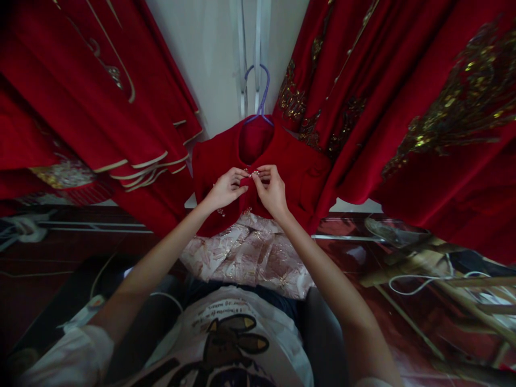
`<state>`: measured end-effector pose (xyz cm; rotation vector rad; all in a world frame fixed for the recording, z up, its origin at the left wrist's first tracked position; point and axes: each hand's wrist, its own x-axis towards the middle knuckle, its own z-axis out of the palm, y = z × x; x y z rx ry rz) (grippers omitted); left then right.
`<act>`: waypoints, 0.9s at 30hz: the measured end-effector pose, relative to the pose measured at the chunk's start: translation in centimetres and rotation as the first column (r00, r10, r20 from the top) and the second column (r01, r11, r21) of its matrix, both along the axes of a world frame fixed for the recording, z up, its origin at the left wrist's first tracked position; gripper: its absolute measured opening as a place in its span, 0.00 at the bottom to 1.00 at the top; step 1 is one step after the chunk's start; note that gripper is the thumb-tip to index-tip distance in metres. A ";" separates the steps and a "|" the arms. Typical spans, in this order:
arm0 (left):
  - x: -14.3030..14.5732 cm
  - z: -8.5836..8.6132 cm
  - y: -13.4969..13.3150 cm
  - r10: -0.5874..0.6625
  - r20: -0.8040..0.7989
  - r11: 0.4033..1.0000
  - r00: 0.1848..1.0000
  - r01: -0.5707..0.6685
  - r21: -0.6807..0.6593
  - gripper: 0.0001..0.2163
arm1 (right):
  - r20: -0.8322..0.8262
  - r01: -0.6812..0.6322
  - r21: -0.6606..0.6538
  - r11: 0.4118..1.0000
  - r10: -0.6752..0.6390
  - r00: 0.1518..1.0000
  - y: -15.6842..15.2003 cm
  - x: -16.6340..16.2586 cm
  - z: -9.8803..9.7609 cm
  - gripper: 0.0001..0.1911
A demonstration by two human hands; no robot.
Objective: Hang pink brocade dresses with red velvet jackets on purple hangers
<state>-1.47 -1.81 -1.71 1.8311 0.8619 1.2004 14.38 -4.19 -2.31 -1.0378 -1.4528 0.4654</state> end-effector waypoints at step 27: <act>0.8 1.2 -0.2 0.224 -0.262 0.929 0.939 -0.124 0.350 0.04 | -0.140 -0.027 -0.038 0.999 0.022 0.990 -0.7 0.5 0.2 0.17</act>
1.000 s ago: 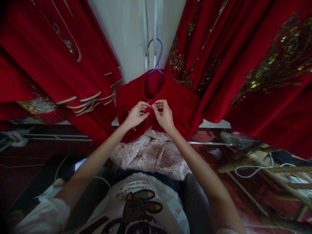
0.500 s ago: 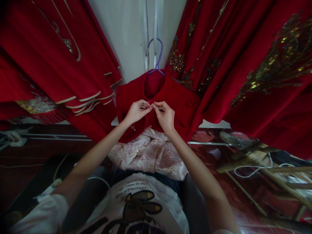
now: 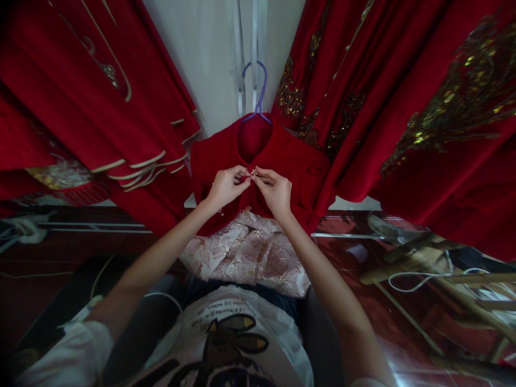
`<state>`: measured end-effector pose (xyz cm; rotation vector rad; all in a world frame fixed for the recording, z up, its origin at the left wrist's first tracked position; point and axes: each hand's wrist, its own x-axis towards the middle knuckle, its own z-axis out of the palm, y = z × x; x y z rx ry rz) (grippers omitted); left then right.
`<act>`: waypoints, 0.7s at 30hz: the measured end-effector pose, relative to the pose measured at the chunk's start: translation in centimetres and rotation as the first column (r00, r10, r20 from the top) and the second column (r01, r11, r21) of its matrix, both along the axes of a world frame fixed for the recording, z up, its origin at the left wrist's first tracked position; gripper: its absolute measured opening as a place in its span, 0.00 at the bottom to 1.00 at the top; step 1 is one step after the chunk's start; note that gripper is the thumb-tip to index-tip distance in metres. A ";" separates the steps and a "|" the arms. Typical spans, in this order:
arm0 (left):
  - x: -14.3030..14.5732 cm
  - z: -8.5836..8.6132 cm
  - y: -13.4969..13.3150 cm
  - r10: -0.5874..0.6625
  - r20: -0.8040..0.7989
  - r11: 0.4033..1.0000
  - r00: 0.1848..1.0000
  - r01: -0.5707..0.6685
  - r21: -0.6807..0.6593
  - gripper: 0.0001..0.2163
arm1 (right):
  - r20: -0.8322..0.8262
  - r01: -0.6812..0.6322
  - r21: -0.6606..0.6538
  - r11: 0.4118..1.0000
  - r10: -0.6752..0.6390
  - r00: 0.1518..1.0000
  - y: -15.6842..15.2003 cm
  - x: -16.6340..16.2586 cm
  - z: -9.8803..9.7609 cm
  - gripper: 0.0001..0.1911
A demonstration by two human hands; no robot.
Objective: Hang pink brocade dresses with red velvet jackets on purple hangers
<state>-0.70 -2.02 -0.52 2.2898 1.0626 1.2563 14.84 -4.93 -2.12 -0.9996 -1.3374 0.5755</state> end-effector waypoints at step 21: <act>1.1 -2.4 -0.5 -0.014 0.474 0.940 0.880 0.173 -0.294 0.08 | 0.509 -0.078 0.220 0.972 -0.046 0.860 -1.6 -1.2 -4.5 0.52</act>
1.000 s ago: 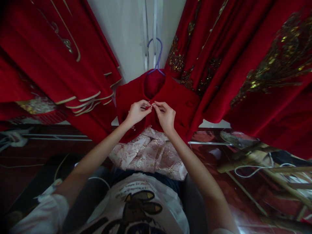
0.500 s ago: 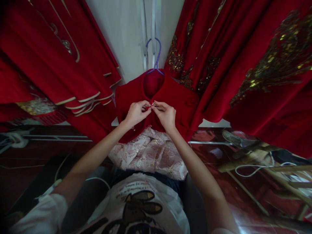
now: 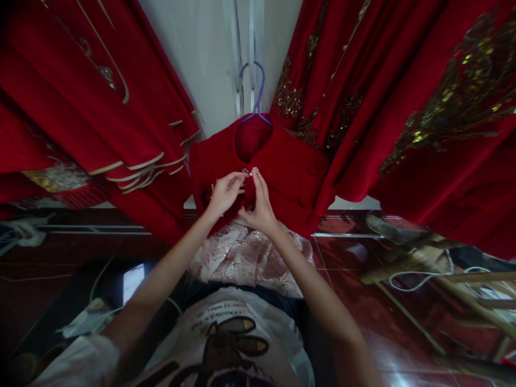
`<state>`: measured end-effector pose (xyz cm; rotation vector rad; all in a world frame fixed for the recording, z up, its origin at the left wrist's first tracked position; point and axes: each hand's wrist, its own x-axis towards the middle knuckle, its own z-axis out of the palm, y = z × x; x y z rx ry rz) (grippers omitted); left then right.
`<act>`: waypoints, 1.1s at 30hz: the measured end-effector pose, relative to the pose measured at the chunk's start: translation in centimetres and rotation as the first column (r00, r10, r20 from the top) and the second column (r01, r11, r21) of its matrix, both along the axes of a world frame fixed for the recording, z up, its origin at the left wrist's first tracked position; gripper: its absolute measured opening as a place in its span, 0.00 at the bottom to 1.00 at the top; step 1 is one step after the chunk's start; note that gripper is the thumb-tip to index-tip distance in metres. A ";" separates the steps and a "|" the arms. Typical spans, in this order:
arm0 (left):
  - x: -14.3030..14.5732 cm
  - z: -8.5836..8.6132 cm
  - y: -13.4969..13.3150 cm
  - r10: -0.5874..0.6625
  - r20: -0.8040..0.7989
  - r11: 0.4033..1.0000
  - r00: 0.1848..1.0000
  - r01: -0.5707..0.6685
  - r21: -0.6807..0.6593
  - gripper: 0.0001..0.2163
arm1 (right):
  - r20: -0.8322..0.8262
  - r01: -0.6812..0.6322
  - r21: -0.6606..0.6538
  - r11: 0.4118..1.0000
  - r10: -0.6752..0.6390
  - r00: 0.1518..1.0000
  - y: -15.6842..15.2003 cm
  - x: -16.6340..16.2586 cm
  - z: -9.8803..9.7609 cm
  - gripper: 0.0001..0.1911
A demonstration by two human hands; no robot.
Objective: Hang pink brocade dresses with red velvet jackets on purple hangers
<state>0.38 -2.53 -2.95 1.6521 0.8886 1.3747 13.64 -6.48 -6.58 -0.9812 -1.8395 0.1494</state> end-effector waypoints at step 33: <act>-6.4 -4.5 -0.1 0.364 0.089 0.929 0.927 -0.368 0.037 0.08 | -0.495 -0.158 -0.305 0.939 -0.015 0.869 -1.5 -1.6 4.1 0.18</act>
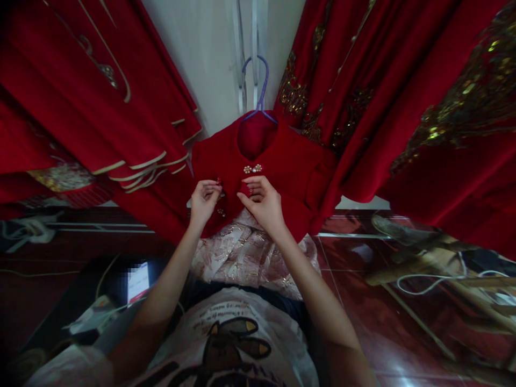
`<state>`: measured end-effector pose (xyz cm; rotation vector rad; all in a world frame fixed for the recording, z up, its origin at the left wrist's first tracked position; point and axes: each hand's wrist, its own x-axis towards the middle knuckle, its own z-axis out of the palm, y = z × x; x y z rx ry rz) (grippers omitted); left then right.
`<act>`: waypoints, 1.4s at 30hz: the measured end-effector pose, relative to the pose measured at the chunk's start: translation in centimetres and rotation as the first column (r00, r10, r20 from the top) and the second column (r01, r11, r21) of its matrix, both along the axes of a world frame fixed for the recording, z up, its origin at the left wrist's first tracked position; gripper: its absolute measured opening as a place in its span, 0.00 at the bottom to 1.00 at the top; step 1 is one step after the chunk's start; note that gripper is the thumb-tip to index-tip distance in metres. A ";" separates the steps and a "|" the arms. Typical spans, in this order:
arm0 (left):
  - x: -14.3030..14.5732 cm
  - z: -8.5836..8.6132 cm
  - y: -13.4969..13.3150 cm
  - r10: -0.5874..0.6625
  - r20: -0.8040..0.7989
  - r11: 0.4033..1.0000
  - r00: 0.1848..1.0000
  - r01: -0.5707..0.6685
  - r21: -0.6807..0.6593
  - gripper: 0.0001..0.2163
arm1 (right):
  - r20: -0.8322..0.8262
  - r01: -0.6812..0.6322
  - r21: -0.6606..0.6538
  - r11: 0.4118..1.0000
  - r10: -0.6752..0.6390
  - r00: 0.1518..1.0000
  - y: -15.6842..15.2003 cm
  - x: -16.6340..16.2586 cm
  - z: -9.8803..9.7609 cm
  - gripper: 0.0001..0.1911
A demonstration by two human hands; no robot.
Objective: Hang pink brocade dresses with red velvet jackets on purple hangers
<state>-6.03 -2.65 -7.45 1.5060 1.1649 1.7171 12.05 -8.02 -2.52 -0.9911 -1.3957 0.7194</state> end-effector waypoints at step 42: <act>-1.3 1.1 0.6 -0.190 -0.078 0.977 0.979 0.181 -0.110 0.12 | 0.186 0.098 0.120 0.988 -0.119 0.975 4.2 -4.6 -3.0 0.10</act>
